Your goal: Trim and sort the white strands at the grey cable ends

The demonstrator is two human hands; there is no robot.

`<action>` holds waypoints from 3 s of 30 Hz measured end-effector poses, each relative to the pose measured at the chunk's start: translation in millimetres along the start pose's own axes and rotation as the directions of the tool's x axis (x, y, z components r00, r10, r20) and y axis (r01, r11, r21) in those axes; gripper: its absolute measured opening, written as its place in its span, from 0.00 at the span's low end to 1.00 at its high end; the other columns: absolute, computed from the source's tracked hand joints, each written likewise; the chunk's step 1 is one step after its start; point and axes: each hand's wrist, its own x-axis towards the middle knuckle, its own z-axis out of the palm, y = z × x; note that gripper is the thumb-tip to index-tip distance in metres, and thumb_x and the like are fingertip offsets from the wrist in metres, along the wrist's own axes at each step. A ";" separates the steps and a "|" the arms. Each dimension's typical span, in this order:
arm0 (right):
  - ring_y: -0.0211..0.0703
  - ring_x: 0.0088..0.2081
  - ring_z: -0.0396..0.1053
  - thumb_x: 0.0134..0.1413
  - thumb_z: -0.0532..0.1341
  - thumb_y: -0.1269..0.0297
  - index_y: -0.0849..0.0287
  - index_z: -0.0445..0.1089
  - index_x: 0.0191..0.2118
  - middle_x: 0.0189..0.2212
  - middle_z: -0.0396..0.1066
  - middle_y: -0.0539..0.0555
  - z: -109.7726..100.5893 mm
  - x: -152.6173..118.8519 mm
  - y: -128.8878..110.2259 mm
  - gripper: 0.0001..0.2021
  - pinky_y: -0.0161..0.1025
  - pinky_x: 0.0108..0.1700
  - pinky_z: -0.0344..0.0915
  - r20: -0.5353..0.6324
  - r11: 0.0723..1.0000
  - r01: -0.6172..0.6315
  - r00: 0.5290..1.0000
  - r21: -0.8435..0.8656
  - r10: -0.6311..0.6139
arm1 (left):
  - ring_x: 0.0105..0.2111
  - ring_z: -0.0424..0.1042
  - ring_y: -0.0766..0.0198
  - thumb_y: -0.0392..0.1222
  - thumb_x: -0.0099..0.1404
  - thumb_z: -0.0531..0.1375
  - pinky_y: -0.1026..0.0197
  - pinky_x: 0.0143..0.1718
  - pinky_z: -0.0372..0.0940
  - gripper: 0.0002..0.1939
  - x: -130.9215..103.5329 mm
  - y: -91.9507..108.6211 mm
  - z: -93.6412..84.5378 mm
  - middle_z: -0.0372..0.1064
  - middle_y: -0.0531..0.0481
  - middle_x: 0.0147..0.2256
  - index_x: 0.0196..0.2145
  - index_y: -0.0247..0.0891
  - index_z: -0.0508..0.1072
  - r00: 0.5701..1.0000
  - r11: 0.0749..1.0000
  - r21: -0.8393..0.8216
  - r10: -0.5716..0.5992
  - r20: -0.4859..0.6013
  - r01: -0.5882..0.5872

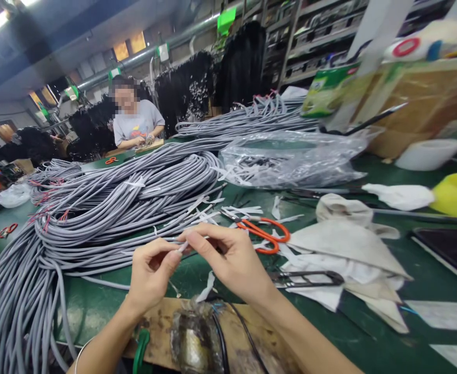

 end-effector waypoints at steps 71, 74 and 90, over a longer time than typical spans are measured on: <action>0.36 0.19 0.57 0.45 0.56 0.59 0.58 0.66 0.19 0.16 0.64 0.50 -10.2 1.7 16.1 0.12 0.34 0.23 0.52 0.107 0.910 0.014 0.994 -0.414 0.033 | 0.23 0.64 0.67 0.38 0.60 0.57 0.65 0.26 0.59 0.10 7.2 1.6 -7.3 0.71 0.47 0.24 0.27 0.34 0.77 0.990 0.961 0.271 0.020 0.142 -0.058; 0.33 0.18 0.50 0.40 0.57 0.54 0.59 0.61 0.16 0.13 0.55 0.47 -14.5 8.1 15.7 0.15 0.33 0.21 0.47 0.357 0.938 -0.171 0.892 -0.300 0.277 | 0.24 0.64 0.66 0.38 0.59 0.58 0.65 0.27 0.58 0.09 6.2 4.5 -12.0 0.69 0.48 0.23 0.25 0.34 0.75 0.954 0.975 0.195 0.045 0.297 -0.107; 0.35 0.19 0.48 0.47 0.58 0.67 0.56 0.63 0.17 0.13 0.55 0.47 -11.6 12.0 3.2 0.11 0.36 0.23 0.48 -0.001 0.927 -0.009 1.000 -0.374 0.009 | 0.19 0.50 0.72 0.52 0.60 0.57 0.68 0.19 0.46 0.18 13.3 -3.5 -19.9 0.53 0.56 0.19 0.26 0.31 0.71 0.891 0.984 0.070 -0.180 0.418 0.165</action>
